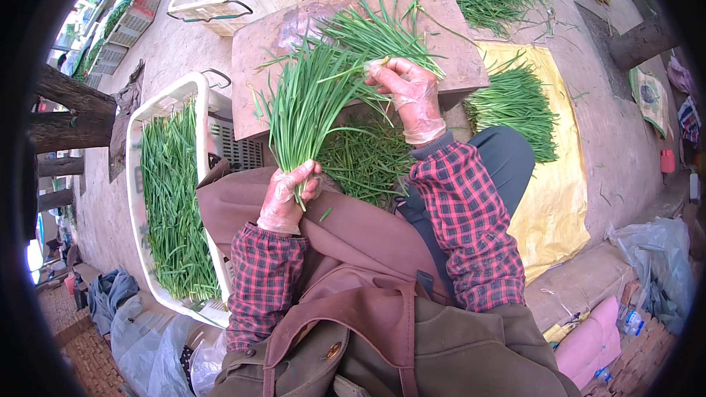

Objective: The person sorts bunches of chives by hand, removing individual leaves and organizing the stalks into groups on a table and on a yellow sheet.

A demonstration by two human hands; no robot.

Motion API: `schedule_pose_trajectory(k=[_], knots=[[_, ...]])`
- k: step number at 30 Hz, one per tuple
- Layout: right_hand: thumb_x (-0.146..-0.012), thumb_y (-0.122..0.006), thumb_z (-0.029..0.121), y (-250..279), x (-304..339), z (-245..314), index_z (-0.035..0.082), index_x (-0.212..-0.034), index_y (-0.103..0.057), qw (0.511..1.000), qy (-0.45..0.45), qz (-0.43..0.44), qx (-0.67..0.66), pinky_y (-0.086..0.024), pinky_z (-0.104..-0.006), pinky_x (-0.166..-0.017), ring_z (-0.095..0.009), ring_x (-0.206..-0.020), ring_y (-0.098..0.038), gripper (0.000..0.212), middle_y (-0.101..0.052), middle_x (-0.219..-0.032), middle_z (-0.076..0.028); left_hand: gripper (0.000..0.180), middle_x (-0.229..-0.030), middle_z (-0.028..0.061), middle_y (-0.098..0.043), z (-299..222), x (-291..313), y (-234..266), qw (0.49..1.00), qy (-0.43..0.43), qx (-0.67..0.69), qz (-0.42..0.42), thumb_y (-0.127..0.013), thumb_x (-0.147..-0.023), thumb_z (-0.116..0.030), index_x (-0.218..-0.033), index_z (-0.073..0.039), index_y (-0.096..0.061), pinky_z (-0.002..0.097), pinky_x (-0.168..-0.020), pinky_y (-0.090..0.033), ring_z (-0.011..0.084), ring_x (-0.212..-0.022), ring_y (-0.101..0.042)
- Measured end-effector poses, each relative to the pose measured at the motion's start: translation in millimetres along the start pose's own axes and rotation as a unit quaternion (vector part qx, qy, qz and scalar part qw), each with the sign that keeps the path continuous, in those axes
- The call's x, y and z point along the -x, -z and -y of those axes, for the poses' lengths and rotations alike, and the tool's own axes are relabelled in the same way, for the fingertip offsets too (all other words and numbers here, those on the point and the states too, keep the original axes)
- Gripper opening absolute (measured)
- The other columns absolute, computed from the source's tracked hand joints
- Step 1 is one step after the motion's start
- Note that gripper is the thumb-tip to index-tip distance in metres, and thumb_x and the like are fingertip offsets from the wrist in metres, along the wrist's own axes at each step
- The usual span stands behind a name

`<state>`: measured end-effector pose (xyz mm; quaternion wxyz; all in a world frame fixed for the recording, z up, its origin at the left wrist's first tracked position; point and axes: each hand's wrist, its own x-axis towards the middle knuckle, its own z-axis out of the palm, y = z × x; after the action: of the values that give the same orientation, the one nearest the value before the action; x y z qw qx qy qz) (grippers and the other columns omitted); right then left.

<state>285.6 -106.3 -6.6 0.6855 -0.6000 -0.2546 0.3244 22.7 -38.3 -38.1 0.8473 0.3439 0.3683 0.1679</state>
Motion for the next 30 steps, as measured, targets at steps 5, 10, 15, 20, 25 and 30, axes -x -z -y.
schedule_pose_trajectory(k=[5,10,15,20,25,30], knots=[[-0.090,-0.068,0.009,-10.1,31.3,-7.2,-0.005,-0.104,-0.072,0.986,-0.034,0.163,-0.030,-0.050,-0.0272,-0.091,-0.013,-0.098,-0.066,0.020,-0.074,-0.103,-0.009,0.023,-0.094,0.0054,-0.061,-2.8,1.1,-3.1,0.999,0.018,0.036,0.011,-0.062,-0.098,-0.017,-0.113,0.000,-0.058,0.0203,-0.053,-0.041,0.0102,-0.071,-0.052],[-0.091,-0.069,0.006,-16.2,47.6,-28.1,-0.005,-0.099,-0.072,0.971,-0.057,0.231,-0.019,-0.052,-0.0284,-0.089,-0.012,-0.098,-0.066,0.014,-0.073,-0.103,-0.010,0.028,-0.093,0.0054,-0.062,-0.6,-1.2,-5.0,0.999,0.034,0.041,0.011,-0.062,-0.100,-0.024,-0.115,-0.001,-0.058,0.0192,-0.053,-0.042,0.0107,-0.075,-0.054],[-0.091,-0.069,0.005,-23.3,59.6,-33.8,-0.003,-0.098,-0.071,0.967,0.017,0.255,0.026,-0.051,-0.0247,-0.078,-0.008,-0.089,-0.062,0.011,-0.070,-0.098,-0.005,0.022,-0.092,0.0057,-0.065,-1.0,-1.6,-6.4,0.997,0.034,0.069,0.032,-0.065,-0.097,-0.019,-0.110,-0.001,-0.062,0.0206,-0.054,-0.044,0.0128,-0.075,-0.059],[-0.092,-0.069,0.006,-32.7,69.7,-27.4,-0.002,-0.097,-0.071,0.977,0.018,0.208,0.043,-0.050,-0.0235,-0.074,-0.006,-0.084,-0.060,0.010,-0.068,-0.098,-0.003,0.018,-0.090,0.0060,-0.067,0.7,-1.9,-2.8,0.999,0.003,0.033,0.011,-0.067,-0.093,-0.012,-0.105,0.001,-0.065,0.0208,-0.053,-0.044,0.0121,-0.073,-0.060],[-0.094,-0.068,0.010,-30.3,72.4,-31.7,-0.003,-0.108,-0.069,0.984,-0.043,0.173,-0.003,-0.051,-0.0240,-0.078,-0.009,-0.089,-0.064,0.019,-0.069,-0.100,-0.005,0.018,-0.091,0.0081,-0.070,-0.8,-0.8,-4.8,0.999,-0.044,0.008,-0.021,-0.068,-0.091,-0.008,-0.105,0.003,-0.067,0.0213,-0.054,-0.045,0.0124,-0.073,-0.062],[-0.096,-0.068,0.027,-29.7,73.7,-32.9,-0.001,-0.105,-0.067,0.952,-0.262,0.148,-0.062,-0.055,-0.0261,-0.074,-0.012,-0.083,-0.067,0.030,-0.070,-0.091,-0.006,0.025,-0.100,0.0111,-0.071,-1.5,-1.4,-6.5,0.998,-0.048,-0.025,-0.018,-0.068,-0.089,-0.007,-0.111,0.005,-0.066,0.0245,-0.060,-0.049,0.0141,-0.076,-0.063]])
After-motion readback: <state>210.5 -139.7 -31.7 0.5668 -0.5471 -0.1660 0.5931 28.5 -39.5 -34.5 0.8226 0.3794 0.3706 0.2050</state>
